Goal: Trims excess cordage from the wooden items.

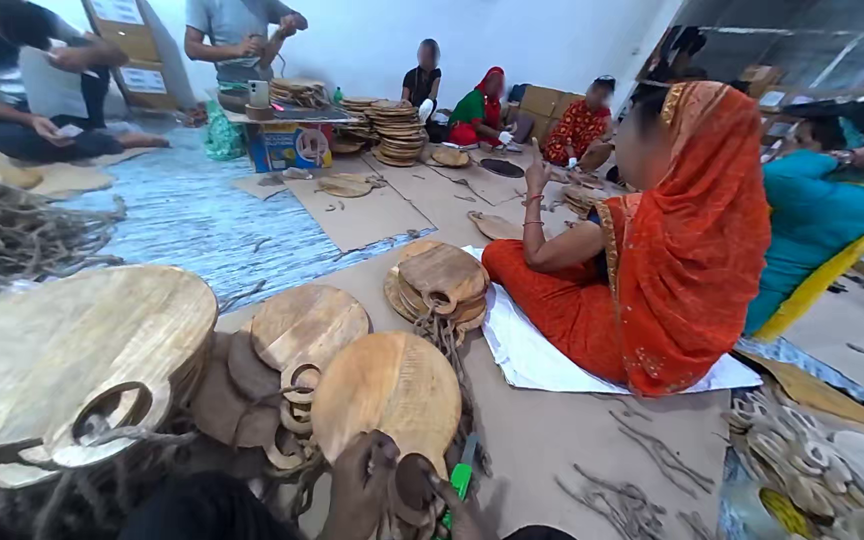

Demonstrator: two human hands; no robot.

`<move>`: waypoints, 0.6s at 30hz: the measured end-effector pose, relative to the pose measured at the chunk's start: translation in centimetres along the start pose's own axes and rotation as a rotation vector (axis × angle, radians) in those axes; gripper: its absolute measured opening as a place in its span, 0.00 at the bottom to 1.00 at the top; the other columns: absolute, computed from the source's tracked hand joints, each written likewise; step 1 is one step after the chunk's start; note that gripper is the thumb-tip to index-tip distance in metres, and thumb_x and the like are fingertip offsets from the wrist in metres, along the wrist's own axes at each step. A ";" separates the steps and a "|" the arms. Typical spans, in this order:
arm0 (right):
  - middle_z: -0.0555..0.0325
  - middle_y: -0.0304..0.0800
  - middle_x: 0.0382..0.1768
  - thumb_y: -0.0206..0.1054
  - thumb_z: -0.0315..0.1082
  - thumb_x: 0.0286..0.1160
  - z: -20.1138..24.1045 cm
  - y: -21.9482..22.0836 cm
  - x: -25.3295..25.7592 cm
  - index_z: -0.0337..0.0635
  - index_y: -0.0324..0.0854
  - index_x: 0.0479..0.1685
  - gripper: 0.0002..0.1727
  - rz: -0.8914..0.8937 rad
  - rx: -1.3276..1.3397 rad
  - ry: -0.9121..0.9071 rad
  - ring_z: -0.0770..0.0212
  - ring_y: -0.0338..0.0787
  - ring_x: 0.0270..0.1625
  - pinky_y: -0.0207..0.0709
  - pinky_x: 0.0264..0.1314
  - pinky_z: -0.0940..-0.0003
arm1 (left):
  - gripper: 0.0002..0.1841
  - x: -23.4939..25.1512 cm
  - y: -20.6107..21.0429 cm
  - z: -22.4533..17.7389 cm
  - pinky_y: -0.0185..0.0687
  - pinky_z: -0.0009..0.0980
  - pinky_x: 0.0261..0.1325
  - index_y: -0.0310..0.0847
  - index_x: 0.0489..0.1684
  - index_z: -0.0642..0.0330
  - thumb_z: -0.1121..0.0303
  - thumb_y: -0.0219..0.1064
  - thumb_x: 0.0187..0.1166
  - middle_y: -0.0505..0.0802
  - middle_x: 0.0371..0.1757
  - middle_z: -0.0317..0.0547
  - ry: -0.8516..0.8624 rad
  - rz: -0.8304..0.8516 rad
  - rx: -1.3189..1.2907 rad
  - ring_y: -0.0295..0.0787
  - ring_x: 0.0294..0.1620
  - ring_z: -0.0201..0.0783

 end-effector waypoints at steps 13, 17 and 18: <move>0.61 0.75 0.35 0.44 0.27 0.94 22.4 12.3 6.8 0.39 0.69 0.59 0.10 -0.361 -0.048 -0.123 0.74 0.74 0.26 0.72 0.33 0.80 | 0.12 -1.6 5.0 2.9 0.89 0.42 0.57 0.81 0.56 0.76 0.74 0.60 0.86 0.90 0.50 0.58 -0.733 0.283 -0.407 0.91 0.46 0.44; 0.52 0.78 0.40 0.56 0.37 0.90 17.4 3.4 22.5 0.38 0.69 0.64 0.14 -0.278 0.146 -0.354 0.62 0.81 0.37 0.79 0.40 0.64 | 0.12 -2.1 5.4 4.8 0.86 0.43 0.62 0.83 0.57 0.72 0.74 0.61 0.84 0.91 0.52 0.57 -0.712 0.319 -0.373 0.91 0.50 0.44; 0.53 0.80 0.43 0.58 0.37 0.89 17.2 2.8 23.2 0.40 0.70 0.65 0.14 -0.297 0.165 -0.282 0.61 0.83 0.40 0.81 0.44 0.63 | 0.13 -1.8 5.3 5.3 0.86 0.43 0.63 0.84 0.60 0.71 0.74 0.61 0.84 0.92 0.54 0.58 -0.708 0.314 -0.359 0.91 0.52 0.44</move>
Point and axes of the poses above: each hand's wrist, its own x-axis towards the middle knuckle, its own y-axis out of the palm, z = x × y, the point moved 2 cm from there along x, towards the middle knuckle
